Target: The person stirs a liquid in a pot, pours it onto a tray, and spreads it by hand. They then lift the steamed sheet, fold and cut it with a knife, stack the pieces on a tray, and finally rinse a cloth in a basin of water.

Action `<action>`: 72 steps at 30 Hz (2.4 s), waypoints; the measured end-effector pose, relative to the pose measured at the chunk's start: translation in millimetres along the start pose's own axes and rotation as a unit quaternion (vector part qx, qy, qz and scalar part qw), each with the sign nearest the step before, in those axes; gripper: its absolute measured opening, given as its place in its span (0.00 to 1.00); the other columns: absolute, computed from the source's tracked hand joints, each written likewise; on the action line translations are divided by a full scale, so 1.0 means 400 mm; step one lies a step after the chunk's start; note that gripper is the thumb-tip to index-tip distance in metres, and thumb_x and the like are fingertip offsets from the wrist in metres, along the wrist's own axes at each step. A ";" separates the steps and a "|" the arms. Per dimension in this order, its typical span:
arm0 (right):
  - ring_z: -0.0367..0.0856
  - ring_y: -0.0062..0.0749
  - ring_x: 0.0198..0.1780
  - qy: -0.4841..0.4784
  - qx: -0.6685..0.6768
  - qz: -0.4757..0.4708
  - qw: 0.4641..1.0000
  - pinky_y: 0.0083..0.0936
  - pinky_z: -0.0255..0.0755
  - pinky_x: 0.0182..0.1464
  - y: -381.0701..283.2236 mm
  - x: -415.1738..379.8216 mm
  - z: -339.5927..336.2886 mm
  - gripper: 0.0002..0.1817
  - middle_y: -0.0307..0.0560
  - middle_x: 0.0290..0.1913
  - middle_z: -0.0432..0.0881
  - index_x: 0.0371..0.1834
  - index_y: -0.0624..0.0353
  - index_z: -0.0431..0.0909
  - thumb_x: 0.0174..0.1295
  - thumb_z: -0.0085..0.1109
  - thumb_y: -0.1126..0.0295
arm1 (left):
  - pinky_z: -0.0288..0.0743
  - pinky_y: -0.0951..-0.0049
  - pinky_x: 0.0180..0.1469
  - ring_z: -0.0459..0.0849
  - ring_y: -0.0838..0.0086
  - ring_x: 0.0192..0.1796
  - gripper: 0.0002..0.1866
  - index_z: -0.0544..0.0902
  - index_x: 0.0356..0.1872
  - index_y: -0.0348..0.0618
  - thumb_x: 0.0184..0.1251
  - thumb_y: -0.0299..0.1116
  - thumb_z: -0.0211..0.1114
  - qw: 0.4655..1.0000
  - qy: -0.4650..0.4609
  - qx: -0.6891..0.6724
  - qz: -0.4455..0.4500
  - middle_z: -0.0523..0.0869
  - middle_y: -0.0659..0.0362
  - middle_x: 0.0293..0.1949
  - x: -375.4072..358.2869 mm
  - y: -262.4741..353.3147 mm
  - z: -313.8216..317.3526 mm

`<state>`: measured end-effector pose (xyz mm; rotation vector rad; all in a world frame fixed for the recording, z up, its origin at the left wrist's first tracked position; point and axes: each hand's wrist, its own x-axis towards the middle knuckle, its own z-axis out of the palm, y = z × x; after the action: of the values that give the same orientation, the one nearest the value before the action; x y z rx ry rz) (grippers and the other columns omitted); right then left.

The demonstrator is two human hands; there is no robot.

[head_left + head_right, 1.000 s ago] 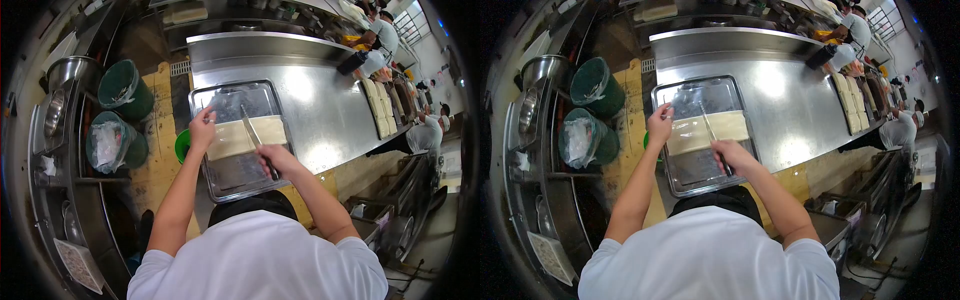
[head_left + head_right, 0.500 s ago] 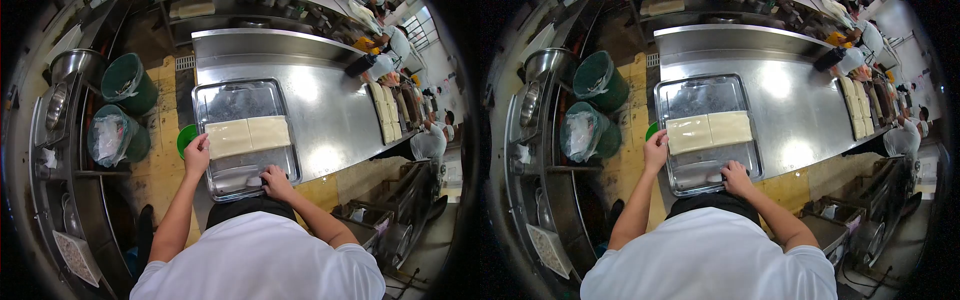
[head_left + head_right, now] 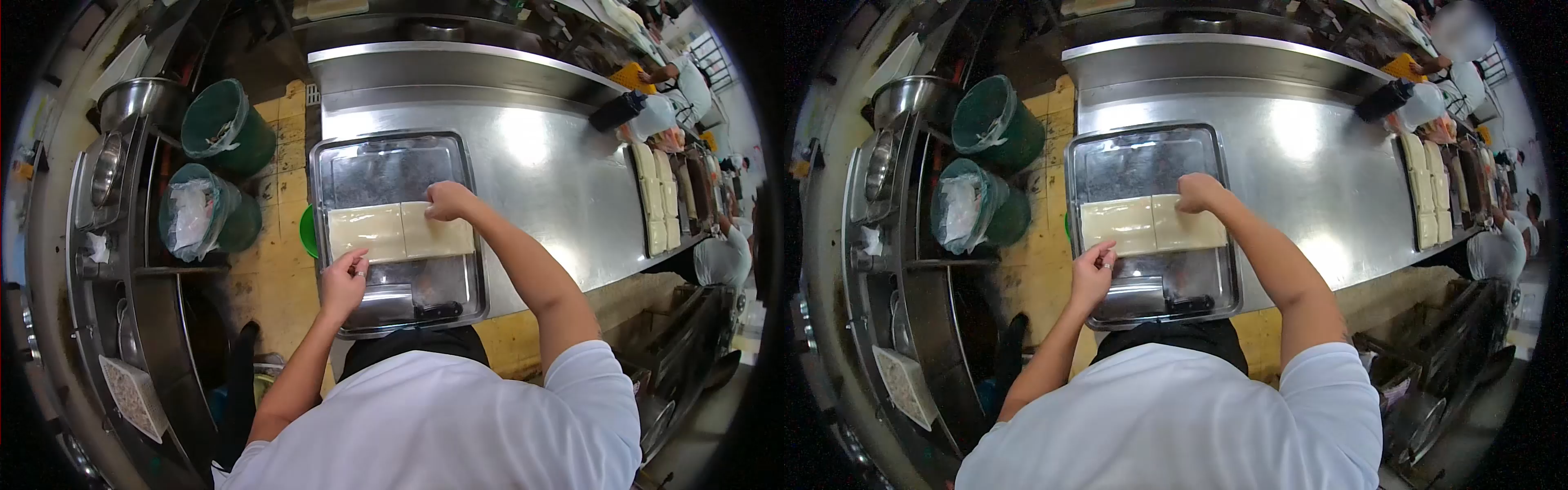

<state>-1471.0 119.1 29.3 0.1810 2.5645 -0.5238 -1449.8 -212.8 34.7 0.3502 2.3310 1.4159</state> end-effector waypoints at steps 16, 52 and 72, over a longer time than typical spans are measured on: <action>0.90 0.38 0.41 -0.337 0.048 -0.035 0.940 0.38 0.82 0.46 -0.037 0.067 -0.072 0.24 0.46 0.42 0.91 0.49 0.56 0.89 0.51 0.80 0.55 | 0.80 0.76 0.44 0.86 0.79 0.38 0.13 0.86 0.56 0.36 0.73 0.25 0.65 0.998 0.039 -0.019 -0.038 0.90 0.59 0.37 -0.058 -0.007 -0.027; 0.87 0.38 0.56 -0.123 0.764 0.037 0.632 0.40 0.81 0.62 0.050 -0.547 0.212 0.23 0.48 0.54 0.88 0.58 0.66 0.81 0.57 0.72 0.81 | 0.76 0.54 0.66 0.83 0.51 0.62 0.30 0.85 0.59 0.42 0.65 0.54 0.70 0.835 -0.257 0.476 0.097 0.86 0.45 0.58 0.385 0.110 -0.004; 0.87 0.41 0.56 0.036 0.817 0.037 0.575 0.42 0.80 0.63 0.043 -0.751 0.283 0.27 0.52 0.56 0.87 0.62 0.68 0.79 0.57 0.72 0.78 | 0.80 0.59 0.50 0.89 0.59 0.47 0.28 0.91 0.45 0.40 0.52 0.54 0.80 0.798 -0.426 0.424 0.037 0.91 0.49 0.44 0.490 0.124 0.036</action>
<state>-1156.9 81.6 86.5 0.8730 1.1828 -2.6271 -1617.8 -99.7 34.1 1.0649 1.9652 0.0123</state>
